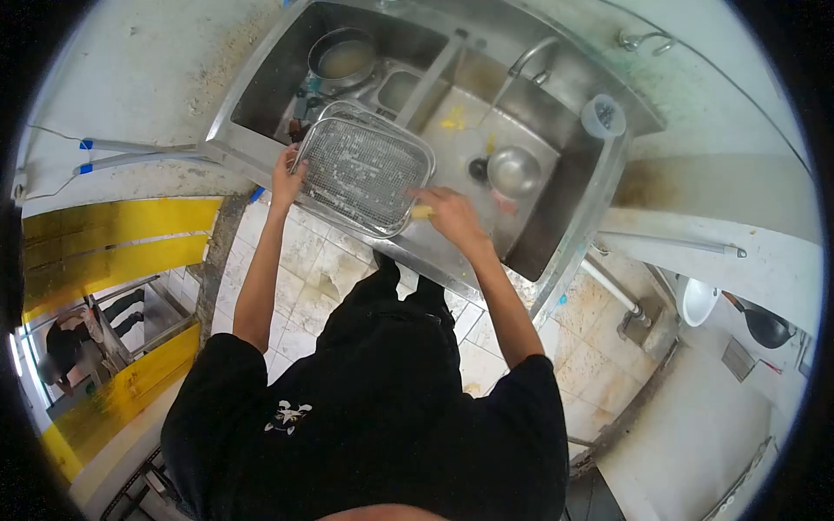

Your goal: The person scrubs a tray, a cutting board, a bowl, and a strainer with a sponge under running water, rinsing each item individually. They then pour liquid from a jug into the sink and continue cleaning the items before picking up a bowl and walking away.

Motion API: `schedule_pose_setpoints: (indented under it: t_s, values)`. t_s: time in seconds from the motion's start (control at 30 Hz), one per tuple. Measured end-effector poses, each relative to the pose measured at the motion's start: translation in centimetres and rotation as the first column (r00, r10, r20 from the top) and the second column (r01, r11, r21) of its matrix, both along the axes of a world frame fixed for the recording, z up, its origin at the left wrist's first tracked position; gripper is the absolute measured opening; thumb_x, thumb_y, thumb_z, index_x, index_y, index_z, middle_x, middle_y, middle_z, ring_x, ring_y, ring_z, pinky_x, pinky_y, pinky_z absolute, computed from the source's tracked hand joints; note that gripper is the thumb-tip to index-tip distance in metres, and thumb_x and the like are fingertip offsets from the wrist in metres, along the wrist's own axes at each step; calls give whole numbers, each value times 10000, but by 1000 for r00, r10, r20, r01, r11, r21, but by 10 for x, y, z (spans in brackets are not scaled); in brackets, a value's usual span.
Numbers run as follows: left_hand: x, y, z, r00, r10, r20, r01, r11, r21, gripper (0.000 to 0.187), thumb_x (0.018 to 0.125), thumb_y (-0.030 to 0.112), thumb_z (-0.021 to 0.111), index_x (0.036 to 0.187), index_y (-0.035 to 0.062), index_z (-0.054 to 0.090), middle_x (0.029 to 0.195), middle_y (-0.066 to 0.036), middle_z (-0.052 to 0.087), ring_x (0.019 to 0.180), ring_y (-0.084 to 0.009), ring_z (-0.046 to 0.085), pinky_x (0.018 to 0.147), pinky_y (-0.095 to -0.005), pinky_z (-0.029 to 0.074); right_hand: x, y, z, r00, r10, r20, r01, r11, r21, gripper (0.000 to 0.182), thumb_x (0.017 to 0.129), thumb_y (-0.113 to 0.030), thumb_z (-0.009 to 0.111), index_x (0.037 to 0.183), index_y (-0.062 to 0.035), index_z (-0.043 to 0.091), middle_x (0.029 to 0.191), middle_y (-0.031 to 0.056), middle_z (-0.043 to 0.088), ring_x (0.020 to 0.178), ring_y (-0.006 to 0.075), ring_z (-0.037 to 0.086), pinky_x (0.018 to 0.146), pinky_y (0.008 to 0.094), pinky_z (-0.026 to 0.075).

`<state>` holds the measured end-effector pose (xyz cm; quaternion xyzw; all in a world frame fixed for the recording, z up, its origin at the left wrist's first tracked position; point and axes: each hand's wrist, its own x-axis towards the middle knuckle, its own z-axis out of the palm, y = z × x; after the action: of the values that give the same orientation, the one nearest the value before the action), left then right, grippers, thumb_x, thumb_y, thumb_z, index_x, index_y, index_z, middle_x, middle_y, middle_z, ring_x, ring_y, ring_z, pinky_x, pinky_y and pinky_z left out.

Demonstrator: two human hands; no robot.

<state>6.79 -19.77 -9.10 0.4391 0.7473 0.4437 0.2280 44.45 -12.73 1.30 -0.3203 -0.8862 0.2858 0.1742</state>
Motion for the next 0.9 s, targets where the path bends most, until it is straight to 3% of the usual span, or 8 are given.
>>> schedule_pose_setpoints:
  t_s: [0.23,0.37,0.5,0.67,0.73,0.8,0.87,0.9]
  values:
    - [41,30,77,909,140,-393,-82,983,162,414,801,183,684,1165,25,564,1039,-156,624,925,-292,600,846,-371,454,87,-24,-31,818,-525,-234,537,843,-14,242,795,-140,687,1025,-78,650,984,121,662,865,250,643,755,331,492]
    - [197,80,119,936,-301,-185,325,938,120,212,805,206,663,933,38,637,927,-127,656,923,-310,610,827,-378,460,136,-44,-25,385,-921,-63,755,354,-552,223,870,-255,660,924,-41,630,715,15,550,622,89,518,555,264,460]
    - [330,157,-13,750,-609,258,661,699,-272,318,835,287,648,1013,25,618,917,-103,667,871,-227,632,755,-345,482,191,-47,-64,193,-979,-56,638,169,-751,290,898,-331,625,941,-44,625,707,-10,522,614,74,500,535,244,432]
    - [405,208,-220,956,-65,288,259,650,-714,446,792,309,596,1112,-1,618,1120,-245,605,1066,-368,574,931,-402,435,214,-43,-60,195,-980,40,590,85,-803,286,896,-294,628,1039,-46,641,808,-4,574,707,88,528,615,247,455]
    - [409,215,-254,942,-155,296,276,862,-426,420,787,244,580,1122,-9,603,1124,-258,596,1064,-390,567,925,-419,442,221,-48,-66,246,-967,66,593,96,-799,266,886,-271,643,1031,-47,644,789,-17,563,703,74,506,628,216,417]
    - [395,232,-284,964,-262,44,241,792,-561,384,800,177,559,1129,-20,583,1107,-258,601,1054,-397,571,900,-427,457,227,-53,-69,232,-969,82,501,47,-864,249,883,-255,649,1017,-45,640,757,-35,531,675,58,470,611,213,391]
    - [361,240,-311,982,-107,-153,21,877,-481,361,799,126,537,1118,-37,575,1073,-246,618,1031,-392,582,878,-423,474,230,-60,-66,228,-966,125,470,-3,-883,246,883,-252,650,1012,-42,638,747,-41,520,670,54,460,606,212,383]
    - [334,253,-324,1000,-25,-1,21,882,-470,392,811,148,546,1167,-17,551,1077,-249,612,1038,-388,582,891,-407,470,232,-58,-68,278,-953,119,488,34,-872,264,886,-257,643,1027,-34,632,755,-31,539,665,52,479,577,206,390]
